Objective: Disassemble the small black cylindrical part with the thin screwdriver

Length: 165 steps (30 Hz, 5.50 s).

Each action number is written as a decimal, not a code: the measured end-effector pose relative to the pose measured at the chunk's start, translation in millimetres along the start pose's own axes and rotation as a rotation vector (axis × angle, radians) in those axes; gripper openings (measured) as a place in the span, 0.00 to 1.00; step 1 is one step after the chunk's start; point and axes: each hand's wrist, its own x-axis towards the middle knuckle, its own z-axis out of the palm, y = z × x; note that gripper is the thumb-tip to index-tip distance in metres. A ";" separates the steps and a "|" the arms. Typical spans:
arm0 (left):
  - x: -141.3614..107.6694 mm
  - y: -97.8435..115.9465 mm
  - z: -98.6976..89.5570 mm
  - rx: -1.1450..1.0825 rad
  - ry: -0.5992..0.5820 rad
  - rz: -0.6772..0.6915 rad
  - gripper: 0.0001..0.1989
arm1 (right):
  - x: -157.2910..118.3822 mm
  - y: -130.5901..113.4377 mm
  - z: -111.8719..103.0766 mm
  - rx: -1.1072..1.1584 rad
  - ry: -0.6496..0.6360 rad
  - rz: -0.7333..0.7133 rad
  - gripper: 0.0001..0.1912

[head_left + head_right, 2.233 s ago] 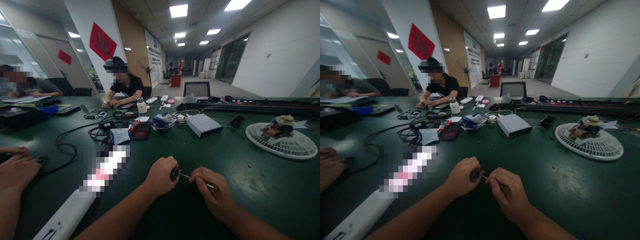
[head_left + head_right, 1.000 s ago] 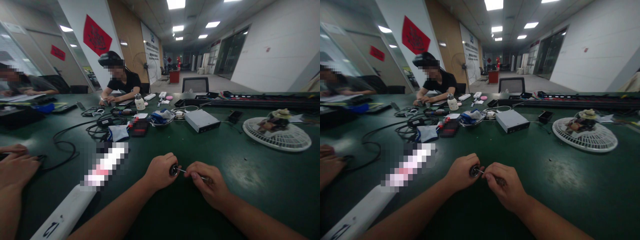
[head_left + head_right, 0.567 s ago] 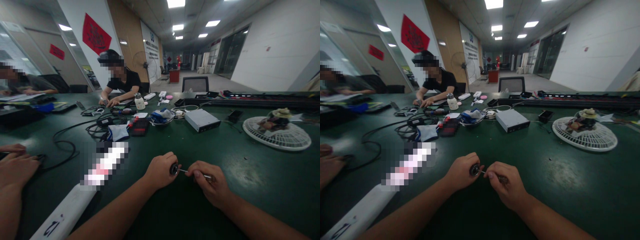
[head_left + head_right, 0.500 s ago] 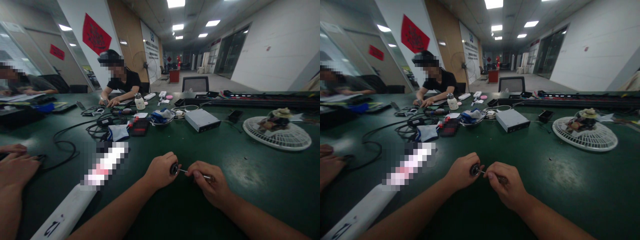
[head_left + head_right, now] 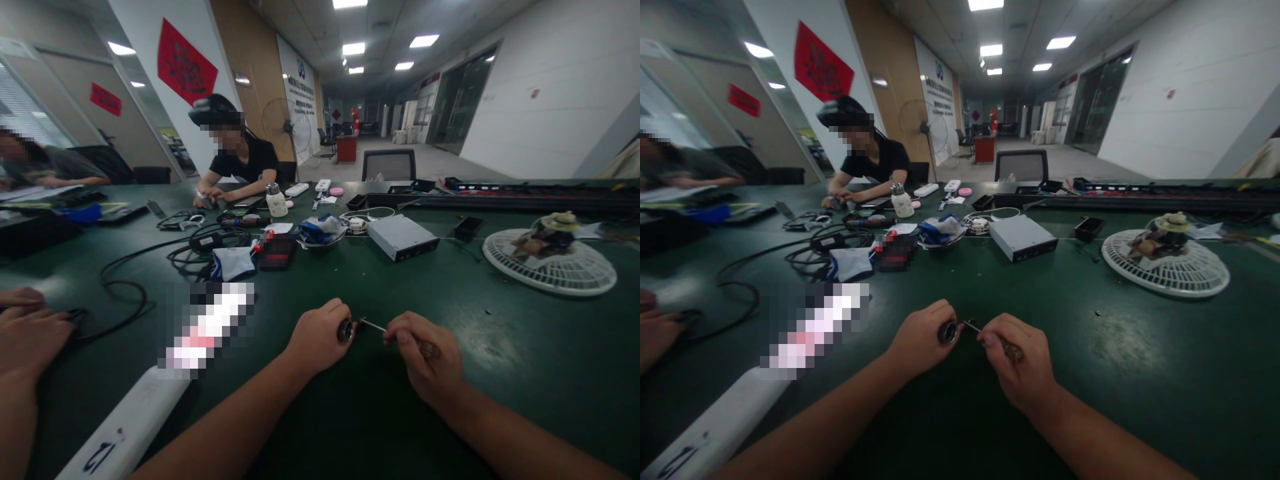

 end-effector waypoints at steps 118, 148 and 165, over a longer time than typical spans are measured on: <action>1.5 2.0 -4.4 -0.307 -0.041 0.203 0.11 | 7.8 7.6 11.0 -0.032 -0.075 0.315 0.13; 0.4 0.1 -3.3 -0.248 0.069 0.126 0.14 | 5.4 5.8 9.2 -0.037 -0.207 0.234 0.06; 0.9 -3.1 1.8 -0.173 0.176 -0.063 0.08 | 11.2 -8.2 1.0 0.181 -0.279 -0.040 0.13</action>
